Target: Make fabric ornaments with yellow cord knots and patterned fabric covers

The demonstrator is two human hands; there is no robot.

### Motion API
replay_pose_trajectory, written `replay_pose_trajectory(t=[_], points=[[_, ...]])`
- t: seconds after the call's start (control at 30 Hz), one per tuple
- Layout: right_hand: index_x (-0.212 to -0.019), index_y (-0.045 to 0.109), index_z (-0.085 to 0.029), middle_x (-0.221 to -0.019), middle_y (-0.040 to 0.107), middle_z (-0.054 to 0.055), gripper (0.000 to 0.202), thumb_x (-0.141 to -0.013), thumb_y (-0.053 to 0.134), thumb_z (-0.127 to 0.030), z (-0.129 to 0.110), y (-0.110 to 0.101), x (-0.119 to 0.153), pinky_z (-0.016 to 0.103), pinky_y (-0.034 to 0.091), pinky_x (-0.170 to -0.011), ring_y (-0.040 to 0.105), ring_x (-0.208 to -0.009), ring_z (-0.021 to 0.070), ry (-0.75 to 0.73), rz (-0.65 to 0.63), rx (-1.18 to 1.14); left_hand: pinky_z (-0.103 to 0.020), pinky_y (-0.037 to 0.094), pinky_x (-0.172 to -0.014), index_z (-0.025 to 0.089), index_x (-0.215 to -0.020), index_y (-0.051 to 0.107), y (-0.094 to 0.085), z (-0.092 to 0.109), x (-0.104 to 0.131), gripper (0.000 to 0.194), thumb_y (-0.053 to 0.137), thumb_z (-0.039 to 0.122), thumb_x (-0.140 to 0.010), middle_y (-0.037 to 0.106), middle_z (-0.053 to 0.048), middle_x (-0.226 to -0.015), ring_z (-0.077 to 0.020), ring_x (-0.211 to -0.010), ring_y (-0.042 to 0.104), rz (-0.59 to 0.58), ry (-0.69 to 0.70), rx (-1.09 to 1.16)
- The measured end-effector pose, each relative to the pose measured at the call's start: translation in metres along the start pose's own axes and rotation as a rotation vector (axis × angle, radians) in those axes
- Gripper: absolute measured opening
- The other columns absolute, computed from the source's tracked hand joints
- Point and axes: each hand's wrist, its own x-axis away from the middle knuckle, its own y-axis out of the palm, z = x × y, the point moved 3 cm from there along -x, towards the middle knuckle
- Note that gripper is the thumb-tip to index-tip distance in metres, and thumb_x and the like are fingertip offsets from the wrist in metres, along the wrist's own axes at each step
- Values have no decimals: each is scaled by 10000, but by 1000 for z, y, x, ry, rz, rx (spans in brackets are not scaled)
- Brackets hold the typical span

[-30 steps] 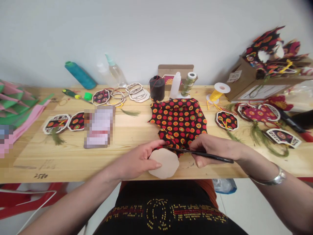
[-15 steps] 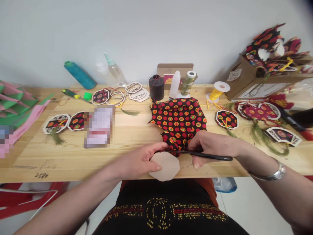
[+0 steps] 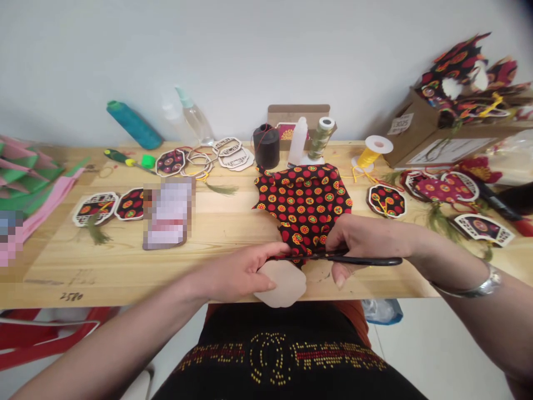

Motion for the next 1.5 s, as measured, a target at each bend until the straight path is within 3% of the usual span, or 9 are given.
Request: replay_pose_trajectory(t=[0.23, 0.5, 0.67, 0.8, 1.1, 1.3, 1.5], points=[[-494, 460, -160, -496, 272, -73, 495, -655, 703, -561, -1, -1, 0, 221, 149, -413, 216, -488, 61, 18, 48, 15, -411, 386, -1019, 209, -1401, 374, -6, -6, -1, 674, 594, 180, -765, 537, -76, -1360, -260, -1225, 491, 34, 32, -94], [-518, 492, -161, -495, 321, -71, 499, -642, 691, -602, -2, -1, 2, 216, 177, -414, 245, -485, 63, 18, 73, 78, -397, 430, -973, 205, -1389, 387, -6, -4, -1, 667, 586, 172, -753, 541, -72, -1352, -254, -1165, 539, 25, 40, -111], [-543, 506, -164, -504, 353, -67, 516, -623, 687, -641, -3, -1, 3, 213, 192, -409, 278, -480, 66, 25, 60, 122, -432, 321, -1086, 190, -1447, 294, -8, -5, 1, 777, 610, 200, -737, 378, -92, -1495, -285, -1325, 391, 88, -8, -186], [-554, 511, -164, -510, 370, -63, 501, -629, 692, -625, -2, 1, 2, 207, 203, -407, 299, -487, 68, 16, 39, 111, -436, 286, -1114, 167, -1475, 216, -7, -3, 1, 830, 606, 218, -743, 328, -96, -1523, -286, -1360, 343, 72, -12, -206], [-556, 513, -158, -514, 353, -66, 511, -627, 692, -632, -2, 3, 0, 206, 203, -414, 283, -496, 69, -1, 29, 59, -433, 301, -1101, 196, -1477, 216, -7, -3, 3, 805, 596, 235, -768, 337, -82, -1520, -283, -1329, 382, 76, -4, -247], [-545, 489, -158, -525, 325, -70, 492, -673, 673, -595, 2, 8, -5, 204, 190, -417, 268, -504, 66, -57, 27, -35, -407, 446, -939, 215, -1428, 310, -4, 0, 0, 710, 597, 219, -779, 575, -73, -1288, -268, -1101, 565, 10, 50, -210], [-526, 488, -152, -520, 303, -73, 494, -656, 693, -582, 6, 11, -7, 206, 170, -419, 252, -506, 63, -55, 45, -78, -384, 427, -946, 222, -1396, 337, -4, 3, -1, 668, 584, 188, -776, 552, -62, -1295, -265, -1128, 527, 36, 75, -215]])
